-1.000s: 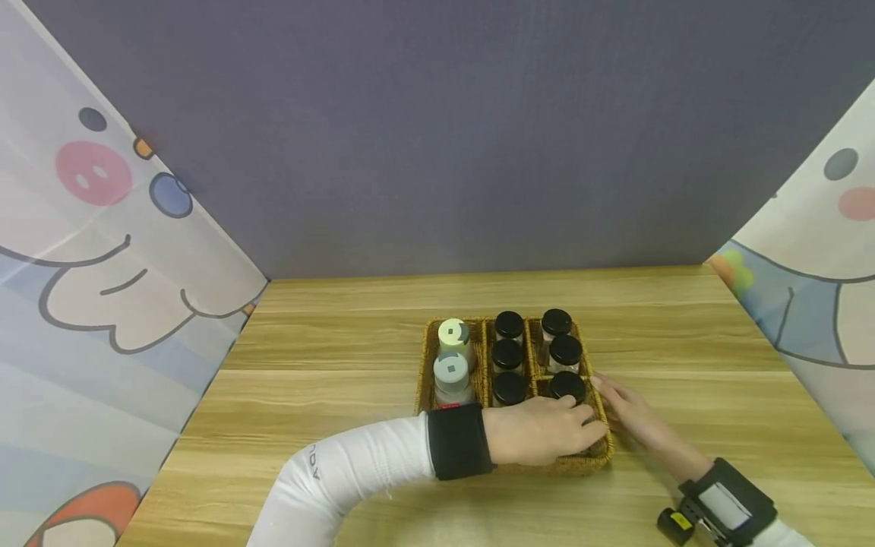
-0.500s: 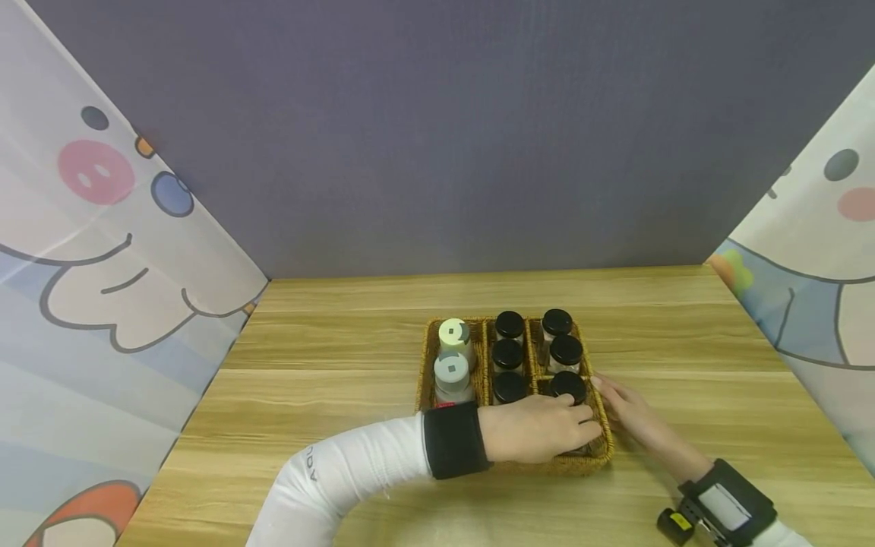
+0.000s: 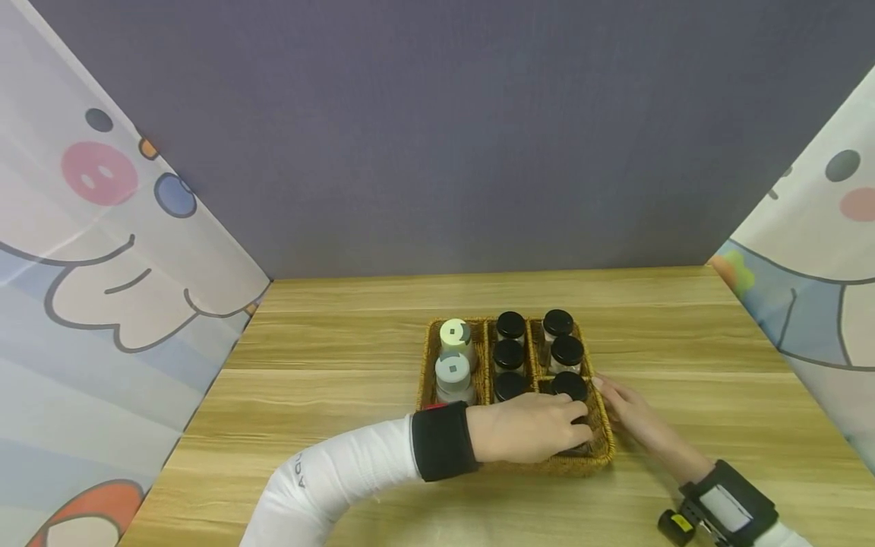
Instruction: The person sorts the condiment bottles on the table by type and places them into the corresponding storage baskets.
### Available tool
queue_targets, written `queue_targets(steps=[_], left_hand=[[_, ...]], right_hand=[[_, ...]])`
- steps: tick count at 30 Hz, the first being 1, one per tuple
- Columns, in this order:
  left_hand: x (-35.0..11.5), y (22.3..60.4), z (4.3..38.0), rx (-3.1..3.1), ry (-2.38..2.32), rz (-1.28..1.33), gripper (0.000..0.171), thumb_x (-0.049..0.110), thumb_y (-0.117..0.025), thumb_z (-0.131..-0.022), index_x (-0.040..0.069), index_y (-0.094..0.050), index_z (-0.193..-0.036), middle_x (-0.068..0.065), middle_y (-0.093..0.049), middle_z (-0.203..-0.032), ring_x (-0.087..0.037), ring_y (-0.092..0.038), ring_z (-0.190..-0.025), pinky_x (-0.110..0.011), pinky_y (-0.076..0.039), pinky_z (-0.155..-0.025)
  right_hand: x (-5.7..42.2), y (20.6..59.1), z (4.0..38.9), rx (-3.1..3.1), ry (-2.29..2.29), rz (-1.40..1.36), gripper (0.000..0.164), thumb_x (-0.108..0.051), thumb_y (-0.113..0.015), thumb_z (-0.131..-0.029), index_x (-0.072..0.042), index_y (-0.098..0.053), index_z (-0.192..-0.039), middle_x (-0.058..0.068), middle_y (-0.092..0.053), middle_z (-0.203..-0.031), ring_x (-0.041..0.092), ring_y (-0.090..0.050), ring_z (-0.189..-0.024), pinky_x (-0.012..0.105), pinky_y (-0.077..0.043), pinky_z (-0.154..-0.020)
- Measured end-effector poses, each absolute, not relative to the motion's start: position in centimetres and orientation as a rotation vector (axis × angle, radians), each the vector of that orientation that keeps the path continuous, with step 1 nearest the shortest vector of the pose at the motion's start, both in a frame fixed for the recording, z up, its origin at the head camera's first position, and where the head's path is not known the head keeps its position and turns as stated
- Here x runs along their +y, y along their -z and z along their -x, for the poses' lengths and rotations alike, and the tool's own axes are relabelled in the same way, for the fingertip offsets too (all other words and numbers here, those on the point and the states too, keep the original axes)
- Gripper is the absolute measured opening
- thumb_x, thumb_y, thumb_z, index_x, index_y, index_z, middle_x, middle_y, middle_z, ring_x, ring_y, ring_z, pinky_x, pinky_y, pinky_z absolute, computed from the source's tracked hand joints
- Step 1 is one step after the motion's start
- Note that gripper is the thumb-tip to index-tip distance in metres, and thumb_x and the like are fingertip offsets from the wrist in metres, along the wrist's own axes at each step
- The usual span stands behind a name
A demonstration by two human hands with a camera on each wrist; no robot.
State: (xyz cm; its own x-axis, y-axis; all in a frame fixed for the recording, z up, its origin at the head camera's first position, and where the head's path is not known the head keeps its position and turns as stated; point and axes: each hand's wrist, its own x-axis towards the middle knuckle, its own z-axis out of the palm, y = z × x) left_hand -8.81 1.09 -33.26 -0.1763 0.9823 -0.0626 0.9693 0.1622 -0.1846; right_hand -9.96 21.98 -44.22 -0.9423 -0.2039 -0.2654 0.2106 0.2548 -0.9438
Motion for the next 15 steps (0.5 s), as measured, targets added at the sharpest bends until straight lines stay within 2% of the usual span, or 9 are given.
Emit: queue_targets(steps=[8, 15], left_hand=[[0.1, 33.5, 8.8, -2.258, -0.166, 1.945, 0.021, 0.016, -0.052, -0.09, 0.018, -0.064, -0.107, 0.0, -0.059, -0.103, -0.007, -0.056, -0.083, -0.008, -0.043, -0.069], [-1.1, 32.4, 8.3, -2.293, -0.158, 1.889, 0.023, 0.021, -0.059, -0.085, 0.018, -0.063, -0.108, 0.002, -0.058, -0.102, -0.006, -0.056, -0.083, -0.009, -0.043, -0.071]], right_hand=[[21.9, 44.2, 10.0, 2.23, 1.713, -0.008, 0.064, -0.037, -0.03, -0.096, 0.012, -0.016, -0.136, 0.035, -0.026, -0.133, 0.041, -0.044, -0.112, 0.037, -0.049, -0.083], [22.1, 44.1, 9.8, 2.199, 1.703, -0.03, 0.066, -0.04, -0.029, -0.096, 0.011, -0.015, -0.136, 0.035, -0.03, -0.131, 0.039, -0.043, -0.113, 0.043, -0.045, -0.088]])
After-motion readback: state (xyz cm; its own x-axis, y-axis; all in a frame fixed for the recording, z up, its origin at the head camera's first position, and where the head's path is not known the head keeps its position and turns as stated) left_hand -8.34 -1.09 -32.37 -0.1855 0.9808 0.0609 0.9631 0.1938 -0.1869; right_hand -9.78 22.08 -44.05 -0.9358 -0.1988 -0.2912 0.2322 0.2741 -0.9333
